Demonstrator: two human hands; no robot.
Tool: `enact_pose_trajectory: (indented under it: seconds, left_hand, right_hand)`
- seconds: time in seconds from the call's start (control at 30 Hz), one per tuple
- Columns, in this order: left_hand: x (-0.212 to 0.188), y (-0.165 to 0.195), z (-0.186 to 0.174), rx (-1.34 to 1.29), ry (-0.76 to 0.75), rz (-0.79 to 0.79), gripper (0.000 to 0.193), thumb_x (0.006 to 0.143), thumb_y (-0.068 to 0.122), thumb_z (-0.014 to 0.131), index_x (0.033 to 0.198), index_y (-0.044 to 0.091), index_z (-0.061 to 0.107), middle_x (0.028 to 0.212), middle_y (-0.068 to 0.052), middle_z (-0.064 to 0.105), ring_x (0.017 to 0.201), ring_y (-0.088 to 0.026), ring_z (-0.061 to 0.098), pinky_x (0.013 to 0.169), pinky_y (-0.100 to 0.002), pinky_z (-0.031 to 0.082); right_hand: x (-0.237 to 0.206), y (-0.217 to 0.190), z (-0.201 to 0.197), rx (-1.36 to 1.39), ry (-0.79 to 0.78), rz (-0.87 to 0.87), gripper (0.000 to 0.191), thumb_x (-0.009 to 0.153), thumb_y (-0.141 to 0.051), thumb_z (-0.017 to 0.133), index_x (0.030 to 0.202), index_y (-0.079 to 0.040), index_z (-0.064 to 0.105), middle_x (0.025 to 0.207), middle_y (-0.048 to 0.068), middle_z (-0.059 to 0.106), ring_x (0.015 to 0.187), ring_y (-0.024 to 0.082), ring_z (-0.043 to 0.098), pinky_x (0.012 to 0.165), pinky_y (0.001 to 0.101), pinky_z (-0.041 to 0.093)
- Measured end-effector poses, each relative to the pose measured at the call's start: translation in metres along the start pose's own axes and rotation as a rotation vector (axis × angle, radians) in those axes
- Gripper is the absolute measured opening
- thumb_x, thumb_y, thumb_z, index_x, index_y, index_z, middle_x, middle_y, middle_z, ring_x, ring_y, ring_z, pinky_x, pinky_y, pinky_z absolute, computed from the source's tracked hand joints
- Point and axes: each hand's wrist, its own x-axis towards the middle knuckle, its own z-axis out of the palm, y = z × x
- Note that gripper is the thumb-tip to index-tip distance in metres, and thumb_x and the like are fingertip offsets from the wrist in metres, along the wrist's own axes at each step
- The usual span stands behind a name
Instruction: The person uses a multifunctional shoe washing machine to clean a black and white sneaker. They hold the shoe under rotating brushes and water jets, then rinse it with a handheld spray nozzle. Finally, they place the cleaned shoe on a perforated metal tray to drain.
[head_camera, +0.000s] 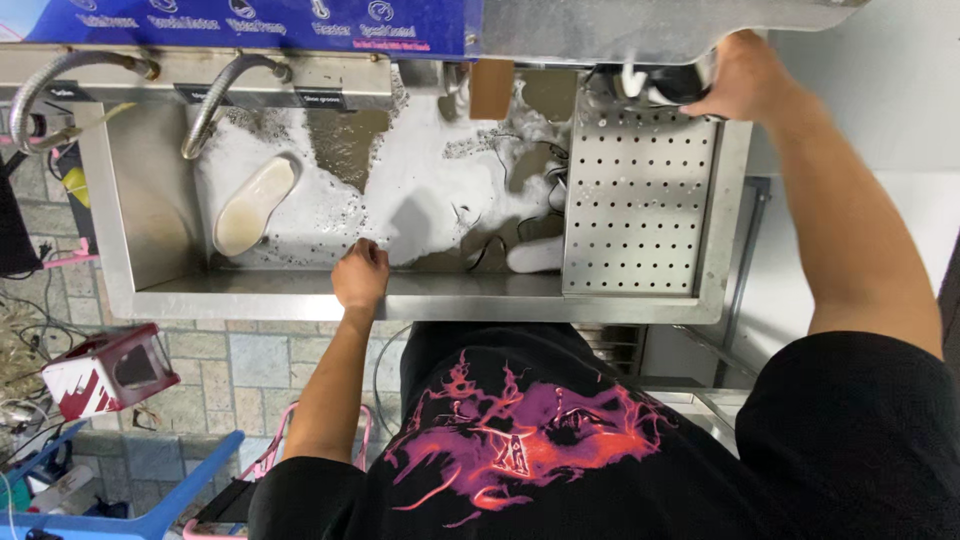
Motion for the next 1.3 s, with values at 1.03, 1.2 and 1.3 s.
enact_pose_trajectory:
  seconds: [1.03, 1.2, 1.3]
  left_hand:
    - [0.011, 0.001, -0.004, -0.047, -0.033, -0.014, 0.018, 0.093, 0.026, 0.061, 0.093, 0.010, 0.069, 0.096, -0.014, 0.075, 0.081, -0.039, 0.071, 0.075, -0.051, 0.056]
    - [0.012, 0.000, -0.005, -0.059, -0.038, -0.013, 0.018, 0.092, 0.026, 0.061, 0.092, 0.009, 0.069, 0.094, -0.014, 0.075, 0.080, -0.039, 0.071, 0.075, -0.051, 0.056]
    - [0.012, 0.001, -0.006, -0.073, -0.003, 0.002, 0.017, 0.091, 0.025, 0.062, 0.093, 0.011, 0.071, 0.094, -0.014, 0.075, 0.081, -0.039, 0.070, 0.075, -0.051, 0.056]
  right_hand:
    - [0.007, -0.008, -0.010, 0.329, -0.116, 0.279, 0.111, 0.056, -0.025, 0.095, 0.152, 0.002, 0.045, 0.132, 0.021, 0.065, 0.124, 0.034, 0.061, 0.105, 0.0387, 0.047]
    - [-0.006, -0.004, -0.007, 0.423, -0.122, 0.305, 0.111, 0.054, -0.027, 0.094, 0.152, -0.003, 0.046, 0.136, 0.017, 0.066, 0.129, 0.033, 0.061, 0.107, 0.0387, 0.046]
    - [-0.004, 0.000, -0.007, 0.399, -0.162, 0.391, 0.107, 0.053, -0.027, 0.095, 0.148, -0.005, 0.049, 0.134, 0.016, 0.067, 0.129, 0.034, 0.060, 0.107, 0.0398, 0.045]
